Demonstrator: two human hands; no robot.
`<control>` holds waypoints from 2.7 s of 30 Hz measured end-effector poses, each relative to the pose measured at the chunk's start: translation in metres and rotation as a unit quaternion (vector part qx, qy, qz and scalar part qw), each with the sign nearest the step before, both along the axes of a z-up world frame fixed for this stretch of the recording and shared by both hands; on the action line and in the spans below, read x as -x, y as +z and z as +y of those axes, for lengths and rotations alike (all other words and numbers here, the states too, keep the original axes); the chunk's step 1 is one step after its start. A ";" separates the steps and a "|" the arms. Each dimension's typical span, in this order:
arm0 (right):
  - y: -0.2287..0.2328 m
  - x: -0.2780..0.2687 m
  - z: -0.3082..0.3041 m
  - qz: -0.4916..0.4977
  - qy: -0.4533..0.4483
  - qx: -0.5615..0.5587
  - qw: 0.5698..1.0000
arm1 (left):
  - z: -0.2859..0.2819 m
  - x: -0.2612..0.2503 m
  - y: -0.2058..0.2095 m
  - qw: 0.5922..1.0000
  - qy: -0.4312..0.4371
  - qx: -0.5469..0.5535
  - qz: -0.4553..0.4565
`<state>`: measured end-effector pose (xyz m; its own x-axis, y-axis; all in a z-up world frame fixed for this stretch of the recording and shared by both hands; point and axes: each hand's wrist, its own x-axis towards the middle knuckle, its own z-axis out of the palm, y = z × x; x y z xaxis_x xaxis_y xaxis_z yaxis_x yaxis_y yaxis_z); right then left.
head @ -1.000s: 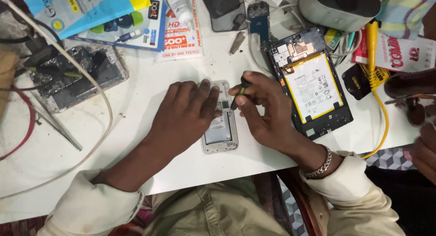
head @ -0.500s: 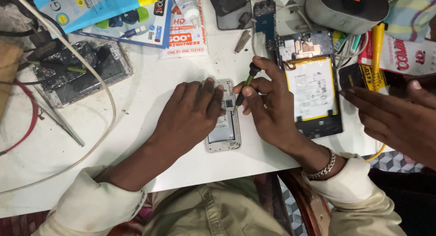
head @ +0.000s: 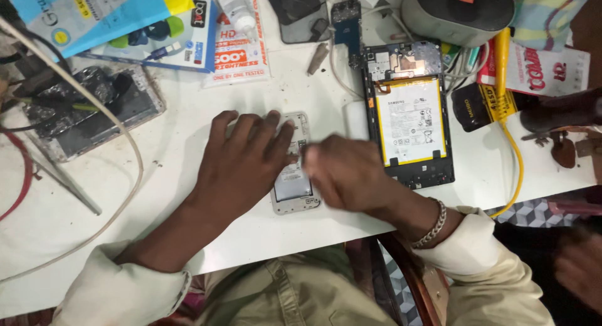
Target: The person uses a soldering iron on a circuit board, then switches to a screwdriver to disassemble a smartphone. They remove the back cover, unscrew internal components, and detach the motherboard and battery from the phone frame.
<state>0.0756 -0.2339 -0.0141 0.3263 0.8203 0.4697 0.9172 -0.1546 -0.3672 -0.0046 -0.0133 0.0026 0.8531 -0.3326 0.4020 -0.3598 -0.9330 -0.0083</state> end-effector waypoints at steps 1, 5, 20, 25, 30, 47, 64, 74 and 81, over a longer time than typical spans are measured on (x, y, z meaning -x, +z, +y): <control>0.000 -0.001 -0.001 -0.007 0.038 -0.060 0.997 | 0.001 -0.001 0.000 1.000 0.001 0.011 0.006; 0.006 -0.001 -0.005 0.050 0.116 -0.246 0.961 | 0.000 0.000 -0.002 0.997 0.000 0.065 0.031; 0.015 -0.046 -0.117 0.210 -0.312 -0.270 0.886 | 0.029 -0.010 -0.011 0.993 0.049 0.109 -0.010; -0.008 -0.045 -0.134 0.308 -0.344 -0.308 0.832 | -0.032 -0.012 -0.019 0.986 -0.072 0.148 0.027; -0.012 -0.051 -0.129 0.329 -0.302 -0.328 0.833 | -0.070 -0.022 -0.021 0.983 -0.109 0.125 0.081; -0.004 -0.029 -0.106 0.294 -0.365 -0.273 0.840 | -0.050 -0.020 -0.020 0.983 -0.083 0.134 0.097; 0.004 -0.011 -0.079 0.306 -0.327 -0.337 0.828 | -0.059 -0.017 -0.014 0.975 -0.083 0.165 0.120; 0.002 0.000 -0.077 0.316 -0.302 -0.366 0.822 | -0.058 -0.018 -0.019 0.976 -0.089 0.158 0.120; 0.003 0.009 -0.068 0.299 -0.318 -0.329 0.838 | -0.058 -0.017 -0.018 0.970 -0.105 0.180 0.122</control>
